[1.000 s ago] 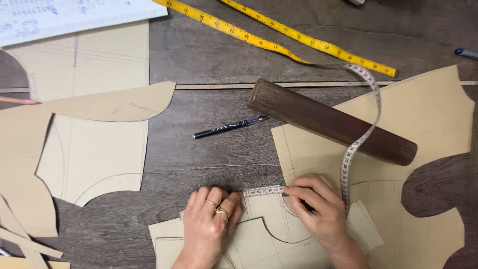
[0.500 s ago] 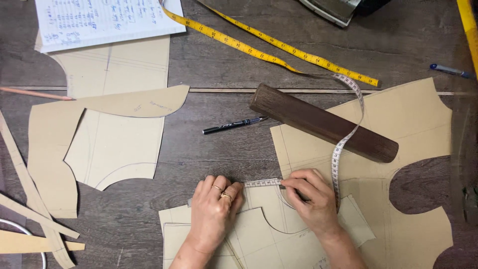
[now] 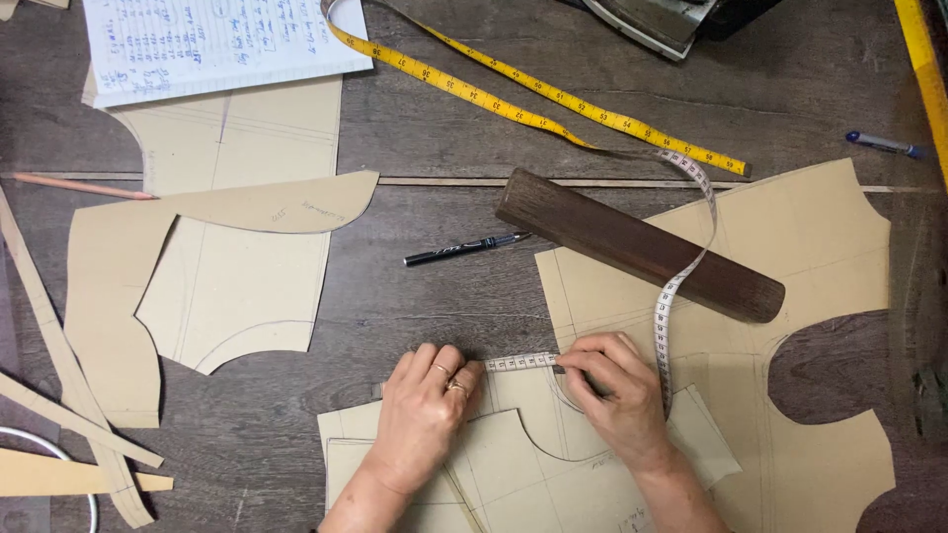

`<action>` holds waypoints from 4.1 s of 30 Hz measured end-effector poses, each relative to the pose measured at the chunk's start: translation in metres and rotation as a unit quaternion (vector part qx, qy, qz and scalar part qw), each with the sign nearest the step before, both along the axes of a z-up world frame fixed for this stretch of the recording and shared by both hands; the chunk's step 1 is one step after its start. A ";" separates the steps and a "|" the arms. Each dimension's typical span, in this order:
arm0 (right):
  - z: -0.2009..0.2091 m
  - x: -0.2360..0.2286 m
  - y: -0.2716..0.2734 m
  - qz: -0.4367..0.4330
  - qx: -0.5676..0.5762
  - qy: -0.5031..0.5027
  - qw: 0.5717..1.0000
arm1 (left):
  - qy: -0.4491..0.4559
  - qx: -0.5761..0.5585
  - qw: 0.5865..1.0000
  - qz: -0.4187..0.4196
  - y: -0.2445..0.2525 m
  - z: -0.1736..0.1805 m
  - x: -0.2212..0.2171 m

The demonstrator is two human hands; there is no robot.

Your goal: The person uses a flexible measuring tape to measure the curved edges of a beige fabric pattern piece laid on a wooden table. They hold the tape along the seam lines and mark specific measurements with a pen. The workspace contains other pattern pieces, a pencil, and a wooden block.

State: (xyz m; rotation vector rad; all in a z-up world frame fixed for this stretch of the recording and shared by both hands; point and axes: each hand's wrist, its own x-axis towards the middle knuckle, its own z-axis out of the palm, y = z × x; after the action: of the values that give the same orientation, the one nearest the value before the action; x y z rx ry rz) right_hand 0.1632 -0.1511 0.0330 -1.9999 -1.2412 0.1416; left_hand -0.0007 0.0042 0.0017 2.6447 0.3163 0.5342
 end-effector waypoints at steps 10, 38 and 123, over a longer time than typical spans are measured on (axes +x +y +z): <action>0.000 0.001 0.000 0.002 0.000 0.002 1.000 | 0.014 0.022 0.999 -0.023 0.001 -0.004 -0.001; 0.005 0.001 0.006 -0.041 -0.031 0.057 0.997 | 0.216 -0.072 0.945 0.236 0.024 0.011 -0.088; -0.035 0.021 0.066 -0.128 0.008 0.084 0.988 | 0.309 -0.258 0.885 0.233 0.101 0.029 -0.040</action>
State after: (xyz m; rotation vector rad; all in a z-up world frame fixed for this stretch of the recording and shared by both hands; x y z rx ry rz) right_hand 0.1839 -0.0856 -0.0017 -2.0666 -0.8699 0.1705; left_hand -0.0404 0.1048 0.0302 2.1233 1.1309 -0.2706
